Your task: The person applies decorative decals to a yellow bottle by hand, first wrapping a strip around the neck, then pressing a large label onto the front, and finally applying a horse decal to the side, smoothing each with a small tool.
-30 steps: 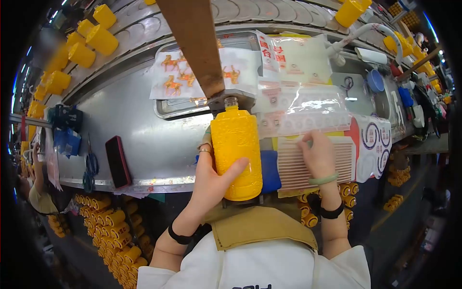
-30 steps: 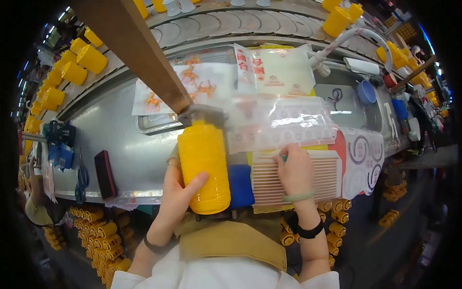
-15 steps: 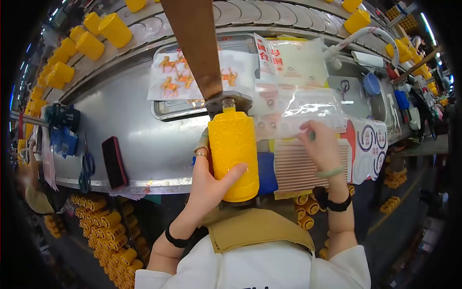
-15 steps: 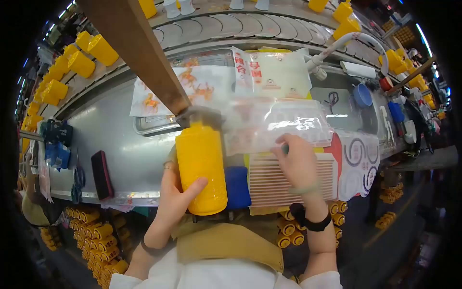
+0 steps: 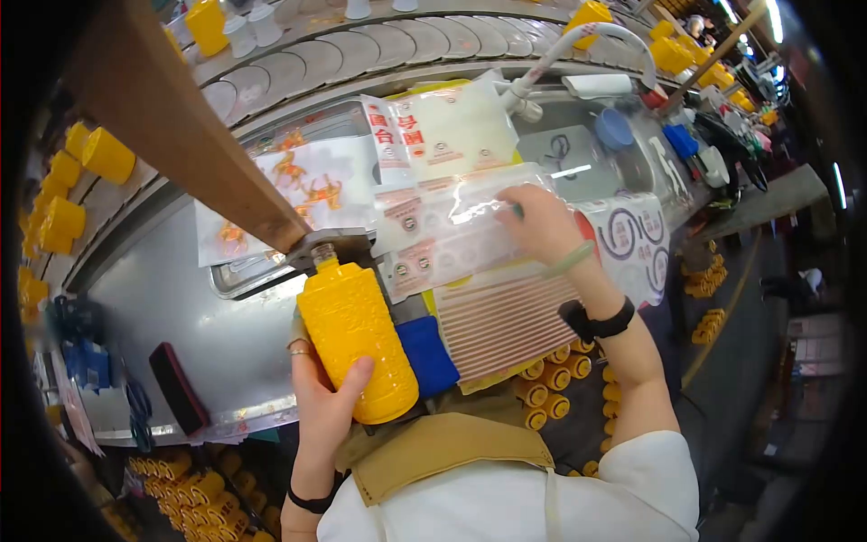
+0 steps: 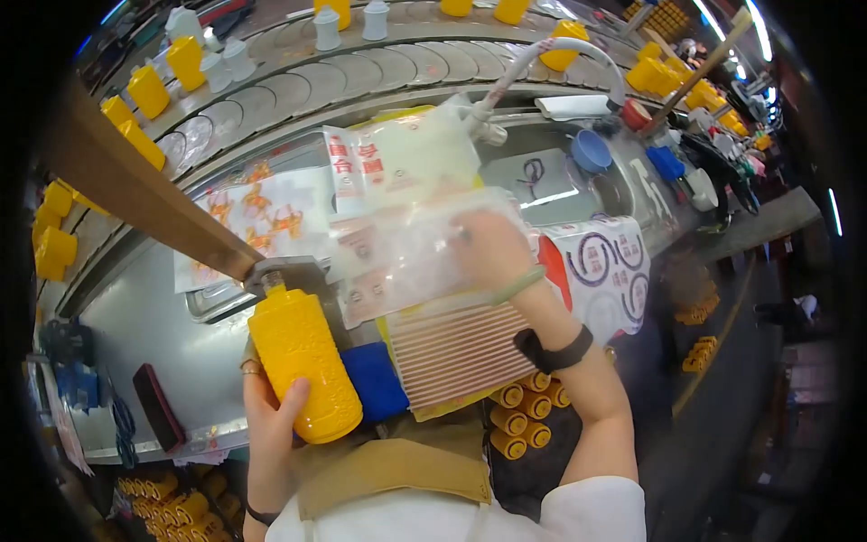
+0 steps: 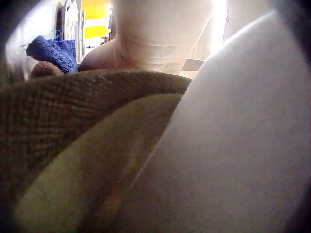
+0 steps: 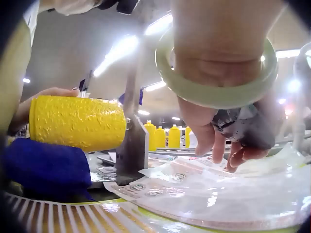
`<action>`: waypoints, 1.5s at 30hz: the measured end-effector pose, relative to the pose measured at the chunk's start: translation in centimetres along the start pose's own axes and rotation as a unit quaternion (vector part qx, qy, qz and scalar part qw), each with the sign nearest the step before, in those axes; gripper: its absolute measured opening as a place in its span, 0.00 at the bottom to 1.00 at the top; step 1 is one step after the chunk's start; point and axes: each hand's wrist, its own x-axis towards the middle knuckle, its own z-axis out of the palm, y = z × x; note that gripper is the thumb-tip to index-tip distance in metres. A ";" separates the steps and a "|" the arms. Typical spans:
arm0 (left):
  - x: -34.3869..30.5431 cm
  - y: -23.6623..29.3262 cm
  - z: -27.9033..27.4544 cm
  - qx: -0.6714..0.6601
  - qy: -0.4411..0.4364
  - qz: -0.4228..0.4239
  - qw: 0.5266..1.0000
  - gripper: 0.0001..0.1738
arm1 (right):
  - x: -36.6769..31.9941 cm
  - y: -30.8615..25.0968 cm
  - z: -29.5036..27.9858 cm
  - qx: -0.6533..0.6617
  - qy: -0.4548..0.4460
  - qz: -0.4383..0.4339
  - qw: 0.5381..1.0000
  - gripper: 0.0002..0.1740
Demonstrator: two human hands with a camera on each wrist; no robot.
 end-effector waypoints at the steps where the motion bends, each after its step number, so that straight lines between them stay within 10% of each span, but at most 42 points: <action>1: -0.1 0.4 0.4 -0.011 0.013 -0.009 1.000 0.45 | -0.4 2.2 -1.3 -0.045 -0.012 0.036 0.998 0.17; 8: 0.0 -0.4 -0.5 0.031 0.003 -0.013 0.999 0.45 | -4.5 18.1 -11.6 -0.174 0.008 0.269 0.947 0.14; 16: -0.1 -0.4 -0.5 0.028 0.011 -0.012 0.999 0.42 | -4.9 16.5 -9.3 -0.217 0.038 0.378 0.899 0.27; 25: -0.3 -1.4 -0.9 0.010 0.040 -0.022 0.999 0.41 | -6.6 17.5 -6.2 -0.228 0.195 0.321 0.898 0.20; 34: -0.2 -0.7 -0.5 0.029 0.026 -0.008 0.999 0.44 | -0.6 16.1 -8.4 0.095 0.223 0.246 0.938 0.15; 38: -0.2 -0.8 -0.6 0.020 0.032 -0.019 0.999 0.44 | 3.6 16.0 -5.1 -0.053 0.130 0.096 0.985 0.14; 42: -0.1 -0.1 0.0 0.014 0.016 -0.003 1.000 0.41 | 7.2 24.2 1.4 -0.231 -0.082 0.178 0.953 0.14; 45: -0.2 0.9 0.3 0.007 0.009 -0.041 0.999 0.41 | 7.1 21.9 -0.8 -0.114 -0.026 0.174 0.978 0.14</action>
